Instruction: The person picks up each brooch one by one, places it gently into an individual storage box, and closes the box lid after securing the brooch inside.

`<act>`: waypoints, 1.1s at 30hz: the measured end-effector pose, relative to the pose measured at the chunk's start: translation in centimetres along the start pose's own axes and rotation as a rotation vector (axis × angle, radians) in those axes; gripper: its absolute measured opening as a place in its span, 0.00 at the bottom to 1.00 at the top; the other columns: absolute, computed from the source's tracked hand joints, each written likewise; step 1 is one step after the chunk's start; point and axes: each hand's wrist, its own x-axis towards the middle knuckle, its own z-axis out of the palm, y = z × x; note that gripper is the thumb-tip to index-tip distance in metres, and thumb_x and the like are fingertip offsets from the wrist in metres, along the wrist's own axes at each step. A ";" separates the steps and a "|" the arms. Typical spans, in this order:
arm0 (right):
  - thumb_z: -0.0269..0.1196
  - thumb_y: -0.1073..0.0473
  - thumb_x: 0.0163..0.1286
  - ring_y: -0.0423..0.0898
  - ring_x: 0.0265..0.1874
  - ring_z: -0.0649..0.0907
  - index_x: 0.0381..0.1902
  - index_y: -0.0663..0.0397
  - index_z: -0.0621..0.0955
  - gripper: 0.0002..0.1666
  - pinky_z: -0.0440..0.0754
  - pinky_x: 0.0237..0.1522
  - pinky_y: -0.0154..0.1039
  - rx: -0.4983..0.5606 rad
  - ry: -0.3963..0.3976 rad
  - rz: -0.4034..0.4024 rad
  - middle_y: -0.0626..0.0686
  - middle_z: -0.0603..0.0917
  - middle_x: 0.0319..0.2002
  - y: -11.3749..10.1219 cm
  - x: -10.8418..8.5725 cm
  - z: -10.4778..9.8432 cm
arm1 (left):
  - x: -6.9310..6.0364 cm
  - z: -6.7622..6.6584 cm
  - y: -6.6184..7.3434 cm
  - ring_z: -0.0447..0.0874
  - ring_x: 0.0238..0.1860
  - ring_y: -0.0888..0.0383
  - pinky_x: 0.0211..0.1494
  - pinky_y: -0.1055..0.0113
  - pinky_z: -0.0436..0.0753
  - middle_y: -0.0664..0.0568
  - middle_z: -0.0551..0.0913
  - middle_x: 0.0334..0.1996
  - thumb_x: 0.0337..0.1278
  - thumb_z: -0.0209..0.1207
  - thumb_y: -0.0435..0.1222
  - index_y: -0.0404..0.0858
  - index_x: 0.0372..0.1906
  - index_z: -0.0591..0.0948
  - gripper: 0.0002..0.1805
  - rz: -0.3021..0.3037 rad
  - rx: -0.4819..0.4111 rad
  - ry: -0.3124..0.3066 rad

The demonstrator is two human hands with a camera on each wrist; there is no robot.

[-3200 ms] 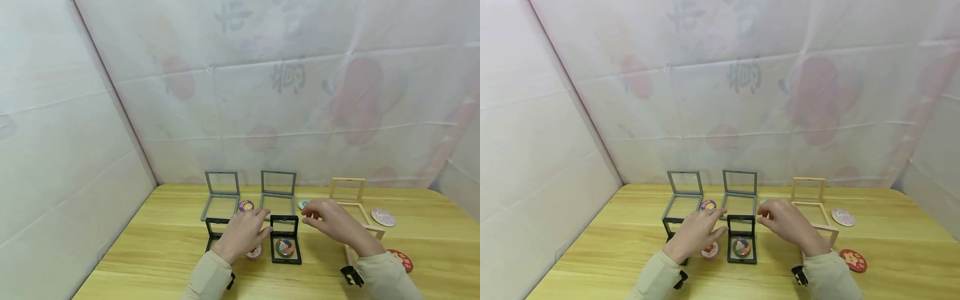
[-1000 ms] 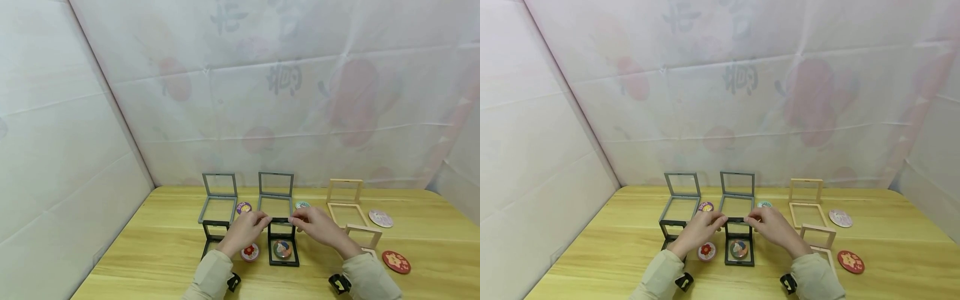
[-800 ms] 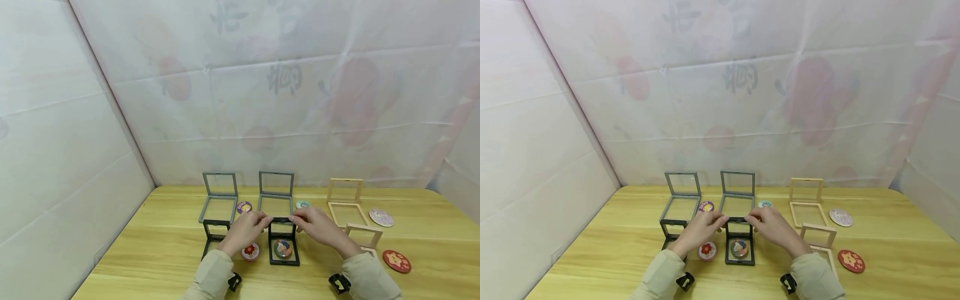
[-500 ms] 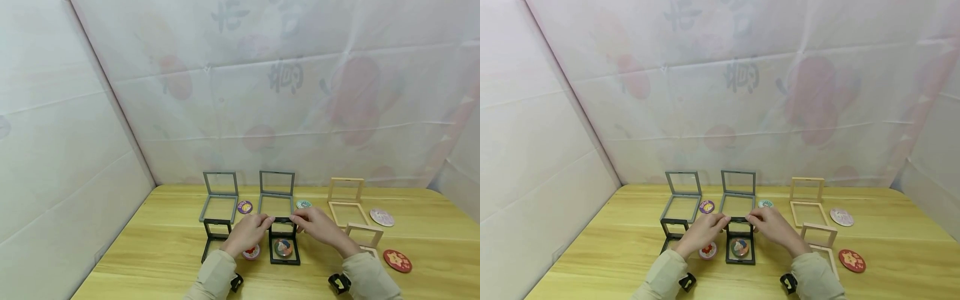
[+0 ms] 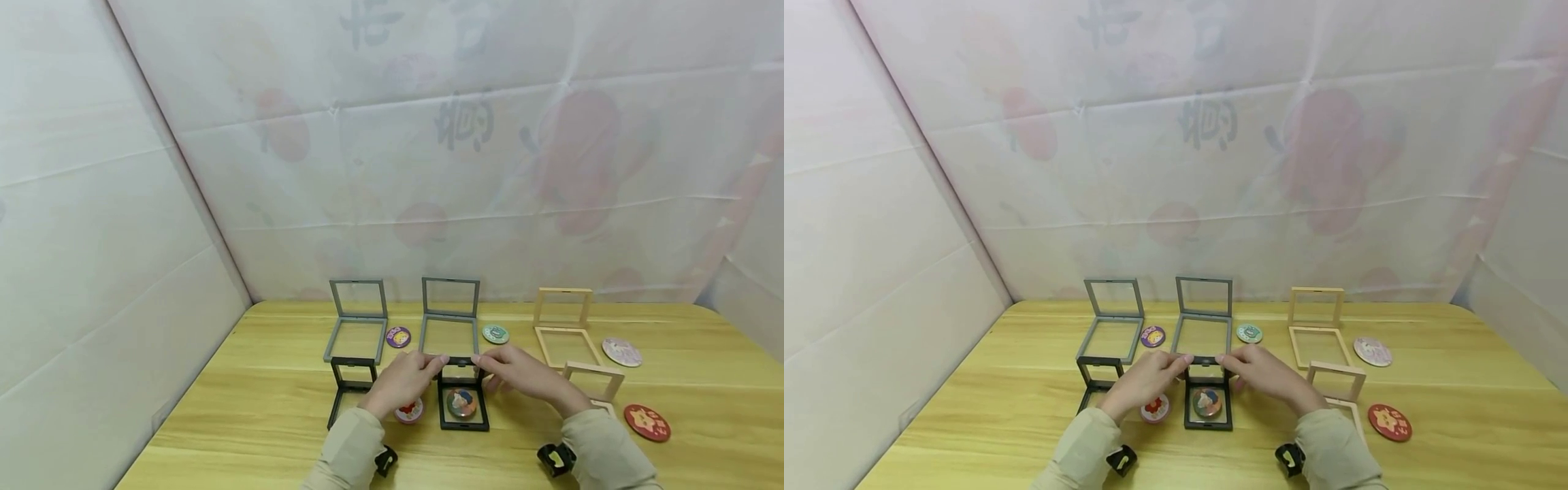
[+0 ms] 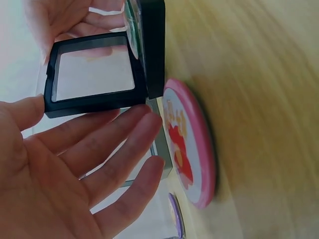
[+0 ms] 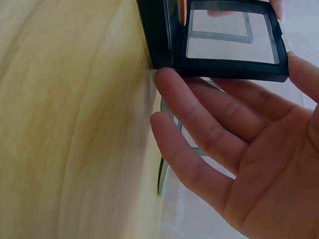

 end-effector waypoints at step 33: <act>0.51 0.53 0.83 0.58 0.42 0.86 0.56 0.78 0.76 0.27 0.84 0.41 0.55 0.062 -0.135 -0.011 0.71 0.80 0.54 0.5 -0.2 -0.6 | -0.2 -1.1 0.2 0.65 0.25 0.61 0.37 0.64 0.71 0.53 0.78 0.31 0.78 0.50 0.50 0.35 0.57 0.85 0.25 -0.014 -0.033 -0.120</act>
